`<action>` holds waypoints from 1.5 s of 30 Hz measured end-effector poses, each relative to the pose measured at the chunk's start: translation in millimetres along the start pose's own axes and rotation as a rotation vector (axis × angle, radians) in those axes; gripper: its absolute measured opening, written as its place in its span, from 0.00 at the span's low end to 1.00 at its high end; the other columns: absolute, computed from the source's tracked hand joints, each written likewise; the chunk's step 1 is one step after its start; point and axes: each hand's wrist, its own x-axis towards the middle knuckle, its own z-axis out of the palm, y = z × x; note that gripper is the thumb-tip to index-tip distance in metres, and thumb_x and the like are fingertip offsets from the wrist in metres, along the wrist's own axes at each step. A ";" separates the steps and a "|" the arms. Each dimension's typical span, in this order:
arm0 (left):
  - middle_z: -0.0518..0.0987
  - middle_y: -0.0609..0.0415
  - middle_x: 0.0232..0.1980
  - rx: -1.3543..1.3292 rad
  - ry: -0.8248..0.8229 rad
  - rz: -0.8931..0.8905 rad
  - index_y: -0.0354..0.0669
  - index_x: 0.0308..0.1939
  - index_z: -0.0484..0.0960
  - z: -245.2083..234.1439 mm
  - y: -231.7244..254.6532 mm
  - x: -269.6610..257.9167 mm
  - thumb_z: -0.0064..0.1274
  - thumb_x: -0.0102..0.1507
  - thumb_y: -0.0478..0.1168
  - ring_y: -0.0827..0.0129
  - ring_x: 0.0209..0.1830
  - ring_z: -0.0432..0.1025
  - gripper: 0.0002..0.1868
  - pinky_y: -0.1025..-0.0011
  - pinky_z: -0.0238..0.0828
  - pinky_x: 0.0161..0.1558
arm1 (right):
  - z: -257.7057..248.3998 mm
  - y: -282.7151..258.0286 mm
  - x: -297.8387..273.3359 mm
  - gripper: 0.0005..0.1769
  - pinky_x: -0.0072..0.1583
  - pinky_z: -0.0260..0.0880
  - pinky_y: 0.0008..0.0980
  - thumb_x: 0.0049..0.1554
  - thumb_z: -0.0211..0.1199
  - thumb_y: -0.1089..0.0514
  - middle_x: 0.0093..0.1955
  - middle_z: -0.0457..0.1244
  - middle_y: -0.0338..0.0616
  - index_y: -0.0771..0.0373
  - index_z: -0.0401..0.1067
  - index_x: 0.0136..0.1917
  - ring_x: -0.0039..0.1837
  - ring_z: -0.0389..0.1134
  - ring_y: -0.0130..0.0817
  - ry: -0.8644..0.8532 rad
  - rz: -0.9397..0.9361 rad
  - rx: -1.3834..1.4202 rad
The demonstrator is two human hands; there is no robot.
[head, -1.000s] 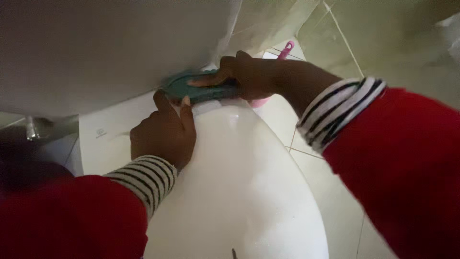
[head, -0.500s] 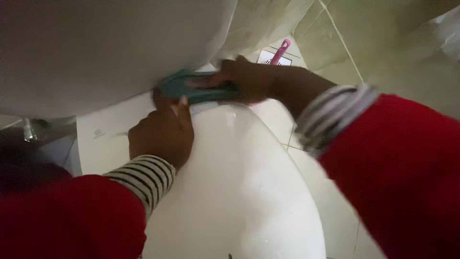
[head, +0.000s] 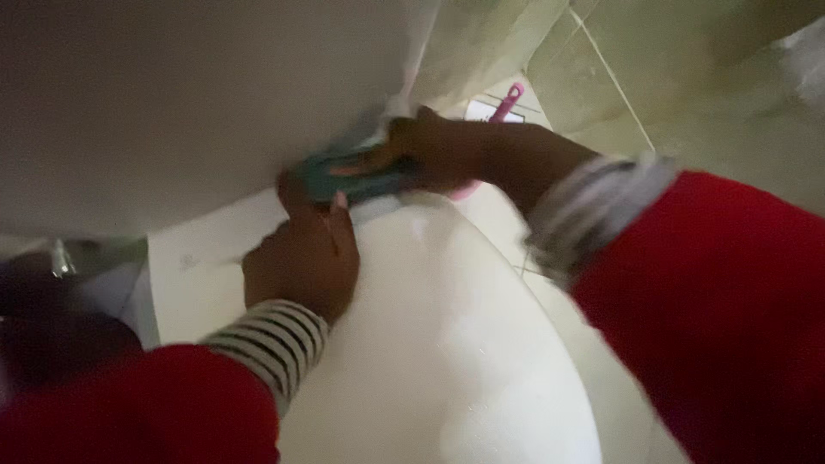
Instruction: The person scrubs the exterior surfaces and the lid of a toilet using a cleaning brush and soapy water from a bucket.
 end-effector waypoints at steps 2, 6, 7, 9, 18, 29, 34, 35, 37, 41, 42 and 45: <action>0.82 0.44 0.29 -0.035 0.045 0.024 0.29 0.67 0.61 5.4 -1.3 -3.5 0.20 0.76 0.59 0.53 0.26 0.79 0.35 0.56 0.78 0.35 | 8.6 -5.4 7.7 0.39 0.63 0.62 0.52 0.55 0.65 0.56 0.67 0.62 0.38 0.21 0.64 0.74 0.64 0.57 0.52 0.107 -0.262 -0.137; 0.82 0.44 0.29 -0.004 0.043 0.048 0.33 0.64 0.59 1.0 0.9 -4.7 0.20 0.74 0.59 0.54 0.25 0.79 0.32 0.56 0.76 0.32 | 4.8 1.1 -8.6 0.31 0.70 0.59 0.52 0.62 0.62 0.52 0.68 0.59 0.40 0.19 0.63 0.72 0.68 0.56 0.49 0.011 0.001 -0.098; 0.82 0.45 0.28 -0.047 0.122 0.077 0.32 0.77 0.44 -0.3 1.8 -6.6 0.22 0.72 0.57 0.52 0.24 0.78 0.38 0.54 0.76 0.30 | 1.8 5.0 -16.7 0.30 0.70 0.61 0.51 0.65 0.60 0.50 0.66 0.61 0.42 0.17 0.61 0.74 0.67 0.58 0.49 -0.017 0.034 -0.083; 0.83 0.46 0.27 -0.030 0.055 0.032 0.34 0.79 0.42 -3.8 4.5 -6.7 0.21 0.73 0.57 0.55 0.24 0.78 0.38 0.57 0.76 0.31 | 2.1 7.4 -27.5 0.32 0.69 0.65 0.49 0.63 0.60 0.51 0.65 0.62 0.43 0.15 0.61 0.74 0.65 0.62 0.46 -0.015 0.106 -0.013; 0.83 0.43 0.29 -0.048 0.126 0.017 0.34 0.74 0.49 1.1 2.4 -6.6 0.24 0.72 0.61 0.54 0.28 0.81 0.38 0.56 0.80 0.34 | 49.6 -17.5 -2.7 0.24 0.66 0.55 0.60 0.52 0.66 0.57 0.72 0.59 0.32 0.29 0.78 0.58 0.71 0.54 0.48 0.464 0.021 -0.060; 0.81 0.43 0.35 -0.358 0.332 -0.064 0.36 0.77 0.48 19.6 -20.5 0.9 0.35 0.74 0.55 0.51 0.33 0.81 0.35 0.55 0.80 0.39 | 93.0 -49.0 -12.5 0.30 0.76 0.53 0.54 0.51 0.73 0.50 0.63 0.62 0.48 0.63 0.70 0.62 0.72 0.57 0.53 1.131 0.075 0.325; 0.75 0.37 0.49 -0.357 0.564 -0.025 0.32 0.56 0.72 22.6 -37.9 19.5 0.59 0.66 0.62 0.48 0.44 0.75 0.34 0.54 0.72 0.45 | 87.2 -61.5 -11.2 0.42 0.62 0.69 0.48 0.51 0.74 0.41 0.67 0.53 0.67 0.71 0.63 0.65 0.69 0.58 0.61 1.243 0.401 0.218; 0.75 0.37 0.49 -0.343 0.559 -0.014 0.32 0.56 0.72 22.1 -40.4 20.6 0.59 0.66 0.62 0.48 0.44 0.75 0.34 0.54 0.72 0.45 | 85.1 -64.5 -11.2 0.42 0.62 0.69 0.48 0.51 0.74 0.41 0.67 0.53 0.67 0.71 0.63 0.65 0.69 0.58 0.61 1.249 0.414 0.229; 0.78 0.38 0.45 -0.406 0.588 0.019 0.32 0.51 0.78 27.2 -37.8 23.1 0.59 0.66 0.59 0.49 0.44 0.75 0.30 0.54 0.71 0.49 | 82.2 -62.3 -14.0 0.37 0.57 0.76 0.43 0.55 0.67 0.37 0.74 0.52 0.61 0.64 0.66 0.66 0.58 0.73 0.45 0.968 0.543 0.532; 0.79 0.39 0.45 -0.373 0.686 0.102 0.33 0.51 0.80 33.3 -39.0 25.2 0.57 0.69 0.53 0.49 0.42 0.75 0.23 0.53 0.71 0.48 | 89.3 -53.2 -6.1 0.33 0.55 0.74 0.46 0.54 0.71 0.37 0.69 0.55 0.65 0.66 0.73 0.60 0.62 0.67 0.54 1.061 0.429 0.245; 0.79 0.40 0.44 -0.445 0.604 0.086 0.35 0.49 0.81 30.0 -40.9 26.1 0.56 0.69 0.53 0.52 0.41 0.74 0.22 0.53 0.70 0.48 | 90.4 -50.7 -6.0 0.31 0.56 0.74 0.44 0.54 0.70 0.38 0.68 0.57 0.63 0.65 0.74 0.58 0.58 0.70 0.46 1.110 0.366 0.290; 0.79 0.46 0.41 -0.650 0.441 0.094 0.38 0.44 0.82 18.7 -48.0 31.8 0.57 0.65 0.54 0.59 0.37 0.73 0.20 0.57 0.72 0.45 | 86.4 -48.0 -2.5 0.27 0.55 0.74 0.42 0.55 0.70 0.39 0.63 0.62 0.56 0.64 0.76 0.54 0.56 0.70 0.42 1.095 0.324 0.357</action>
